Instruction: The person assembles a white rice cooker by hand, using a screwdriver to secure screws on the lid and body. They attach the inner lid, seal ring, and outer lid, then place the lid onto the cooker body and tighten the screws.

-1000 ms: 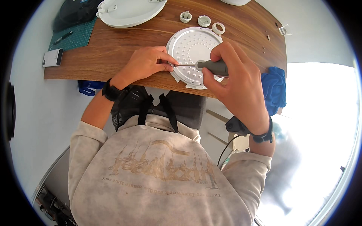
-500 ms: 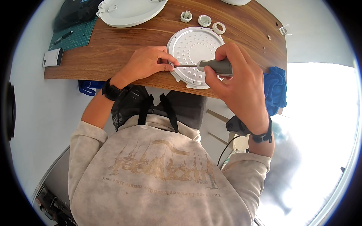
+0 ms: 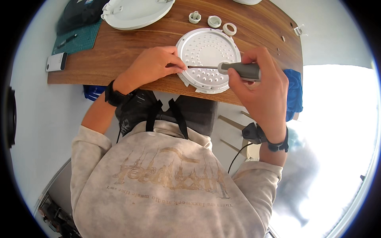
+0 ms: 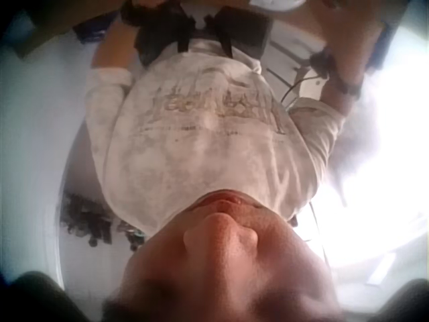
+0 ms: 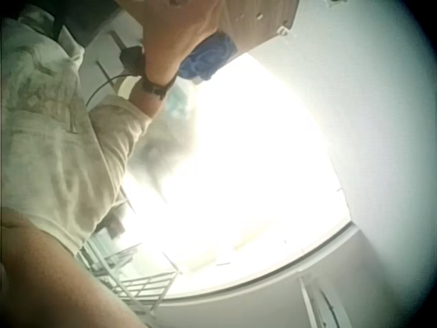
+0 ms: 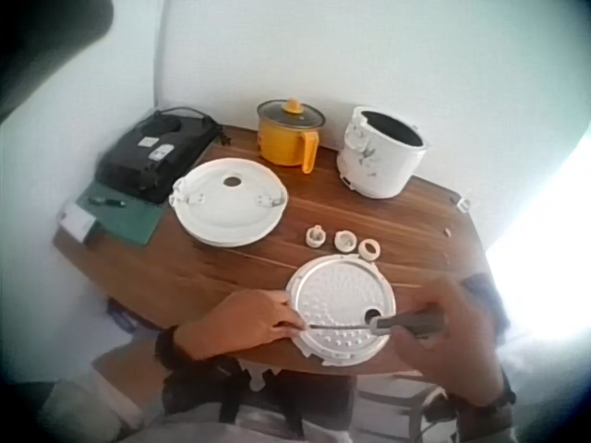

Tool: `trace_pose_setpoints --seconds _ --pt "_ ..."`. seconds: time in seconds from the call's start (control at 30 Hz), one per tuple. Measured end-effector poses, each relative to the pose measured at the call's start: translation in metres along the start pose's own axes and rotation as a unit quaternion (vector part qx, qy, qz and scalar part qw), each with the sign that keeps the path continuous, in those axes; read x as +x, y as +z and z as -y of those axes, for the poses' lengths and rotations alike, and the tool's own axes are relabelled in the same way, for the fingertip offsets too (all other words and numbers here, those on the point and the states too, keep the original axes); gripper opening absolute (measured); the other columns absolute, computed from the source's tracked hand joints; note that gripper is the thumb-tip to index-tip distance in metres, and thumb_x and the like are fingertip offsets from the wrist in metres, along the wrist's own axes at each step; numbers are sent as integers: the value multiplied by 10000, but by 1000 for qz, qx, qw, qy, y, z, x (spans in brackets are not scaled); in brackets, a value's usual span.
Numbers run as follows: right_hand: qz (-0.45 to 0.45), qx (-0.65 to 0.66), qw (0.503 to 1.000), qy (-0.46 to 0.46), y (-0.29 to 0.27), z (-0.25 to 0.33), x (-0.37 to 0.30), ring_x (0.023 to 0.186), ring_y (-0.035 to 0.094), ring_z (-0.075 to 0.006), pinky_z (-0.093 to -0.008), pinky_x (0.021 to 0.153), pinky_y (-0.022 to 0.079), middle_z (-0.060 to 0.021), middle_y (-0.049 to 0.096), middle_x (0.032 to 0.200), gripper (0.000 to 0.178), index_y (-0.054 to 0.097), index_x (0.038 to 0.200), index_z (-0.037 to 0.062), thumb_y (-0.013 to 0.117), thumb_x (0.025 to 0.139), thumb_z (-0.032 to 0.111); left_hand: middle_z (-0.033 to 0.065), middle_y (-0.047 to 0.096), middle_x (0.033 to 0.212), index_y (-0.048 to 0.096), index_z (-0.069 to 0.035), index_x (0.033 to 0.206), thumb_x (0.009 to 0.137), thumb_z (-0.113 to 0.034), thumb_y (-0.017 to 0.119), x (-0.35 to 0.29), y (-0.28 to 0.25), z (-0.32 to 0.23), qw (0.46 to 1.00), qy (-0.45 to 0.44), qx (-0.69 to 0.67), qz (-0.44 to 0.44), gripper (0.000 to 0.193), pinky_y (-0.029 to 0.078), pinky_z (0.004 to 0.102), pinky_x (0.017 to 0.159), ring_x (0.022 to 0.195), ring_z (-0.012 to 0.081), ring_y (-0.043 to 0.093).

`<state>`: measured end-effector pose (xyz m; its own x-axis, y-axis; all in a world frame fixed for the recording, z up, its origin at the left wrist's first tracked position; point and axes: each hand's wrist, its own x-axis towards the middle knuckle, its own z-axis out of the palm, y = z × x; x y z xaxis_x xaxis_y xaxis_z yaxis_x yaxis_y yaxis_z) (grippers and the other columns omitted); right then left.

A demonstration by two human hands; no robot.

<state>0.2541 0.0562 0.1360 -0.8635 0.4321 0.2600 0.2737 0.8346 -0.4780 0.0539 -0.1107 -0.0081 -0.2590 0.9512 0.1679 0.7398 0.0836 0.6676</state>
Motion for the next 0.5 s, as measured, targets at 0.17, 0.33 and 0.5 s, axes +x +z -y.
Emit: trace_pose_setpoints --seconds 0.17,0.33,0.5 --pt "-14 29 998 49 -3 -17 -12 719 622 -129 -260 638 528 -57 659 848 257 602 976 43 799 815 77 56 641 918 715 -84 924 930 -187 685 11 -8 -14 984 108 134 44 107 537 364 716 821 265 663" --pt "-39 107 988 106 0 -43 -23 720 600 -92 -229 662 499 -40 655 827 243 591 978 38 788 846 87 93 622 915 651 -45 907 938 -160 657 13 -2 2 957 219 191 19 119 541 392 732 830 293 661" --pt "-75 287 940 171 26 -83 -35 727 643 -83 -226 670 514 -37 667 844 221 568 976 23 764 890 83 117 630 905 626 -25 900 933 -151 654 16 -11 -9 964 201 165 61 133 537 420 760 859 314 658"
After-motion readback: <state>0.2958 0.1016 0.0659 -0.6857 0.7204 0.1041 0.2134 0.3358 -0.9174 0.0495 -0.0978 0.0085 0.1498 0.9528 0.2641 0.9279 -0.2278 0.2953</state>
